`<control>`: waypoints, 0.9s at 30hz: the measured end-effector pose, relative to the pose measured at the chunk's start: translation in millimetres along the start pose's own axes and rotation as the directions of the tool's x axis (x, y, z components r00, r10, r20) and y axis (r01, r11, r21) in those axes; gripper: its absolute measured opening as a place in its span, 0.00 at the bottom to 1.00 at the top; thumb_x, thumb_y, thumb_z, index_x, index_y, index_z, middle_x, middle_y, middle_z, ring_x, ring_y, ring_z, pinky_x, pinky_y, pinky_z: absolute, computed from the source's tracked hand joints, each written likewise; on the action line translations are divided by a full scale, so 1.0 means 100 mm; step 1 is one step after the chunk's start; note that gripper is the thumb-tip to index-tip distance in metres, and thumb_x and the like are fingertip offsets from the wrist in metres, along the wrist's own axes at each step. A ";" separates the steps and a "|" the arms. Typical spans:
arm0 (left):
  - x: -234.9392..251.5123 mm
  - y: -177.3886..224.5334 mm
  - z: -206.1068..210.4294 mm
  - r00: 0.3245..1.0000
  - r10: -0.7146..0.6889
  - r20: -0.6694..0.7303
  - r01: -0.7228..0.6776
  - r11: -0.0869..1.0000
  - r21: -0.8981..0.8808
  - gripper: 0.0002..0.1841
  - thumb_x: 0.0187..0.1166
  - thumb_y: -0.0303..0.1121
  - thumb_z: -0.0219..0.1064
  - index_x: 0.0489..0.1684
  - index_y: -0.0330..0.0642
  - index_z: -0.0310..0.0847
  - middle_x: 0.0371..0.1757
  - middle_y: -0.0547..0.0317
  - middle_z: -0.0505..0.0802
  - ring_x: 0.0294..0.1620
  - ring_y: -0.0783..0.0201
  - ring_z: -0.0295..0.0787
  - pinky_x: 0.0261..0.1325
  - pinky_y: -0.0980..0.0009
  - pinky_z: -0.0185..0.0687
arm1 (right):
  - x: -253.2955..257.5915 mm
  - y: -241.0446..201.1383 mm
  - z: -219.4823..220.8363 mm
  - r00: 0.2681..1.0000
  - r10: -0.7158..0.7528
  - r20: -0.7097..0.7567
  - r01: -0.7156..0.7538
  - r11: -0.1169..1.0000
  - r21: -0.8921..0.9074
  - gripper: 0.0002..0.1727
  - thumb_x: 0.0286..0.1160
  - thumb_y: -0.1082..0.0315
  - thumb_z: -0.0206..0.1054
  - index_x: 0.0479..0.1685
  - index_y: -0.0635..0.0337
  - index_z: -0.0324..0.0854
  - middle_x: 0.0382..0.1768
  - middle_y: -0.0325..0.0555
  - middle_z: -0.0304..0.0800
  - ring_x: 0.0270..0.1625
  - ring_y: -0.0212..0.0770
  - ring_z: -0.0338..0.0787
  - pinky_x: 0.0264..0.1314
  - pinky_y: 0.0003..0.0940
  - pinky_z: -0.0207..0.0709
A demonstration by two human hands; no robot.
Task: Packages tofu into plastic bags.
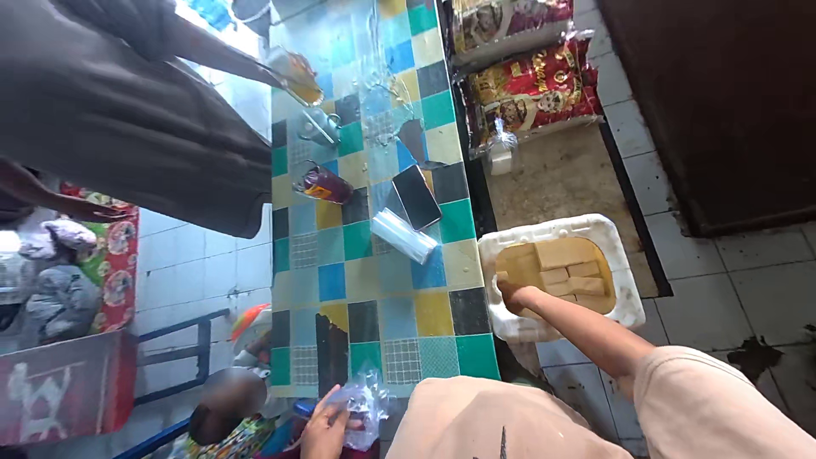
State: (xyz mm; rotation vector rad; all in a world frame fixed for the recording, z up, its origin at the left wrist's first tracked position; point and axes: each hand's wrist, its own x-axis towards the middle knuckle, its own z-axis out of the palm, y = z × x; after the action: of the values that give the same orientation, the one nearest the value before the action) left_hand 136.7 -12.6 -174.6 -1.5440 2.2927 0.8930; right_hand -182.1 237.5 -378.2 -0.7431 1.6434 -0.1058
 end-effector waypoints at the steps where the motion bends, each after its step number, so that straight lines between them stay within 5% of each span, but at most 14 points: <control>1: 0.03 0.00 0.00 1.000 -0.022 -0.003 0.022 1.000 -0.005 0.12 0.75 0.17 0.66 0.54 0.23 0.87 0.72 0.27 0.82 0.68 0.40 0.84 0.73 0.49 0.76 | 0.06 0.11 0.01 0.999 -0.036 -0.013 0.036 0.999 0.001 0.28 0.76 0.69 0.72 0.72 0.77 0.75 0.70 0.77 0.79 0.75 0.74 0.78 0.75 0.74 0.66; 4: 0.11 -0.05 0.02 0.998 0.021 -0.054 -0.024 0.998 -0.051 0.16 0.73 0.16 0.66 0.59 0.22 0.83 0.61 0.28 0.89 0.66 0.39 0.85 0.73 0.45 0.74 | 0.17 0.45 0.05 0.994 -0.005 -0.110 0.020 0.991 0.132 0.38 0.67 0.63 0.81 0.78 0.70 0.73 0.71 0.74 0.80 0.77 0.71 0.78 0.79 0.70 0.65; 7: 0.16 0.03 0.06 0.996 0.070 -0.051 -0.073 0.995 -0.064 0.17 0.73 0.14 0.64 0.60 0.21 0.81 0.61 0.28 0.88 0.66 0.38 0.85 0.72 0.43 0.74 | 0.12 0.65 0.06 0.960 0.137 -0.243 -0.033 0.920 0.391 0.36 0.64 0.61 0.84 0.72 0.70 0.78 0.69 0.71 0.82 0.76 0.67 0.79 0.81 0.66 0.66; 13: 0.35 0.46 0.13 0.965 0.258 0.052 -0.260 0.965 0.035 0.10 0.78 0.19 0.61 0.42 0.29 0.90 0.57 0.37 0.91 0.60 0.45 0.88 0.67 0.46 0.78 | -0.43 0.54 -0.07 0.874 0.365 -0.321 0.139 0.444 0.885 0.37 0.71 0.70 0.78 0.82 0.66 0.67 0.71 0.64 0.81 0.69 0.55 0.85 0.70 0.53 0.80; 17: 0.49 0.81 0.24 0.879 0.431 0.203 -0.441 0.897 0.007 0.16 0.76 0.22 0.62 0.61 0.34 0.86 0.81 0.28 0.71 0.78 0.39 0.74 0.75 0.48 0.72 | -0.68 0.67 -0.04 0.888 0.284 -0.362 0.323 0.174 0.930 0.31 0.78 0.73 0.71 0.79 0.63 0.65 0.57 0.58 0.86 0.51 0.47 0.91 0.53 0.44 0.87; 23: 0.52 1.44 0.50 0.824 0.486 0.290 -0.537 0.834 0.128 0.30 0.76 0.23 0.62 0.83 0.36 0.69 0.87 0.32 0.66 0.78 0.37 0.75 0.77 0.44 0.72 | -1.26 0.31 0.01 0.844 0.102 -0.527 0.536 -0.105 0.838 0.20 0.87 0.77 0.56 0.75 0.60 0.66 0.54 0.51 0.91 0.52 0.44 0.94 0.57 0.42 0.90; 27: 0.42 1.73 0.56 0.816 0.496 0.296 -0.557 0.812 0.174 0.32 0.77 0.23 0.61 0.85 0.39 0.67 0.88 0.37 0.66 0.74 0.37 0.81 0.72 0.42 0.78 | -1.37 -0.32 0.02 0.786 -0.096 -0.611 0.574 -0.257 0.778 0.19 0.79 0.71 0.63 0.67 0.60 0.70 0.57 0.50 0.93 0.54 0.42 0.95 0.58 0.35 0.89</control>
State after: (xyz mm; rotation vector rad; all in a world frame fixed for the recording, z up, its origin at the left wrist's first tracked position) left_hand -43.7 34.1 -178.5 -0.6435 2.5670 0.8004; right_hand -163.5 284.5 -246.5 0.1766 0.9632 -1.9178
